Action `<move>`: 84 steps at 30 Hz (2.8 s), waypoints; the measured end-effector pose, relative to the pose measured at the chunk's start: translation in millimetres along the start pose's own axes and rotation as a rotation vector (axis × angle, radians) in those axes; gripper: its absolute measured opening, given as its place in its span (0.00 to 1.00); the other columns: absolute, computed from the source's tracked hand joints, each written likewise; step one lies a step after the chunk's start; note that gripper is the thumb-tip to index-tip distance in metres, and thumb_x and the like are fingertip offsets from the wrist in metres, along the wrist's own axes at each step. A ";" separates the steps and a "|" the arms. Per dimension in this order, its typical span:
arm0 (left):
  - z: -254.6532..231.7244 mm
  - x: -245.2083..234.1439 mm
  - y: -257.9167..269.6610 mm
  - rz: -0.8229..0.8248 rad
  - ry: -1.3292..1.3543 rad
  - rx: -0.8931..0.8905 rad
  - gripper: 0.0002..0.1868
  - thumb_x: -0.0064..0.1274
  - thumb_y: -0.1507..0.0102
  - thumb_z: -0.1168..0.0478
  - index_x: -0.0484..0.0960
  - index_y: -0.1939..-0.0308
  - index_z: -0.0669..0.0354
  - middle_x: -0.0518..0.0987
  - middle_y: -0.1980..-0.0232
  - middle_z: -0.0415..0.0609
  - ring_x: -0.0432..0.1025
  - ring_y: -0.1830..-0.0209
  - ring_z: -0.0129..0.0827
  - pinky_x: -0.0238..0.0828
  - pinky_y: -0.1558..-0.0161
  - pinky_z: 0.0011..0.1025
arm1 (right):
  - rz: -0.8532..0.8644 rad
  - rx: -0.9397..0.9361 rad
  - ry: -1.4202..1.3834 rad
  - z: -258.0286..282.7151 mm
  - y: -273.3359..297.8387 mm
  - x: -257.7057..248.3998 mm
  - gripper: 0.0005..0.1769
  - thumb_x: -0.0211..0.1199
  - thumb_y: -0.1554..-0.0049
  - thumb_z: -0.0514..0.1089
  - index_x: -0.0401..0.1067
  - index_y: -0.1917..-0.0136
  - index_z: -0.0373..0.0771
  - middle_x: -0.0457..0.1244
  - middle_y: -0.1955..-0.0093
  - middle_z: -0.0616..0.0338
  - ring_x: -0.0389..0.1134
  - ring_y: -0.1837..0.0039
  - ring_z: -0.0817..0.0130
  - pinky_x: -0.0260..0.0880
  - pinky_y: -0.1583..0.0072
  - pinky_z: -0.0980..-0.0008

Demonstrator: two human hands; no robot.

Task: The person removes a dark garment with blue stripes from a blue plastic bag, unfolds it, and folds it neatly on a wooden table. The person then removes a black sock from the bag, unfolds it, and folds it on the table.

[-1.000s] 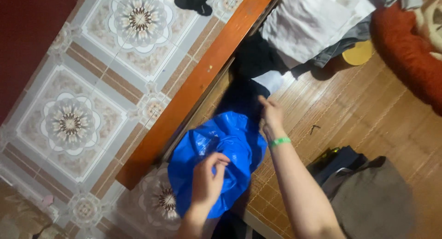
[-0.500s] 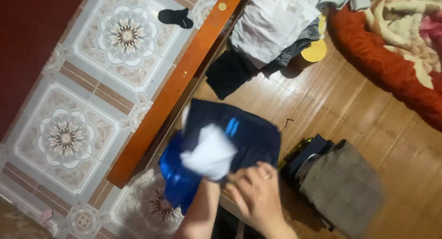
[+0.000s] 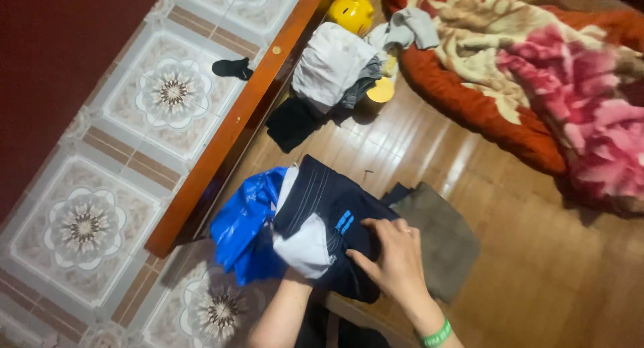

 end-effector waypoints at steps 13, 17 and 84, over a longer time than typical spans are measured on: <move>-60.6 10.3 161.8 -0.204 -0.524 0.437 0.18 0.49 0.30 0.50 0.82 0.45 0.60 0.80 0.53 0.54 0.72 0.54 0.35 0.74 0.55 0.29 | -0.211 0.090 -0.360 52.8 58.0 -52.8 0.25 0.79 0.60 0.45 0.71 0.51 0.42 0.66 0.59 0.51 0.72 0.56 0.47 0.71 0.56 0.56; -50.8 45.3 177.7 0.013 -0.649 0.347 0.27 0.57 0.36 0.52 0.75 0.36 0.62 0.82 0.49 0.60 0.78 0.52 0.43 0.79 0.55 0.36 | -0.088 0.018 -0.344 84.9 64.2 -51.3 0.25 0.74 0.54 0.44 0.71 0.43 0.44 0.63 0.52 0.52 0.70 0.49 0.42 0.73 0.53 0.48; -127.0 133.0 179.0 0.024 -1.456 0.688 0.22 0.56 0.46 0.70 0.82 0.49 0.50 0.80 0.49 0.53 0.76 0.49 0.60 0.76 0.49 0.53 | 0.043 0.478 -0.893 44.9 63.6 -115.8 0.24 0.56 0.57 0.34 0.79 0.48 0.44 0.65 0.56 0.64 0.67 0.48 0.67 0.69 0.43 0.65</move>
Point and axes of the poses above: each hand's wrist, its own y-axis away from the middle knuckle, its own x-axis out of the palm, z = x × y, the point moved 7 cm from there along -y, towards the middle knuckle
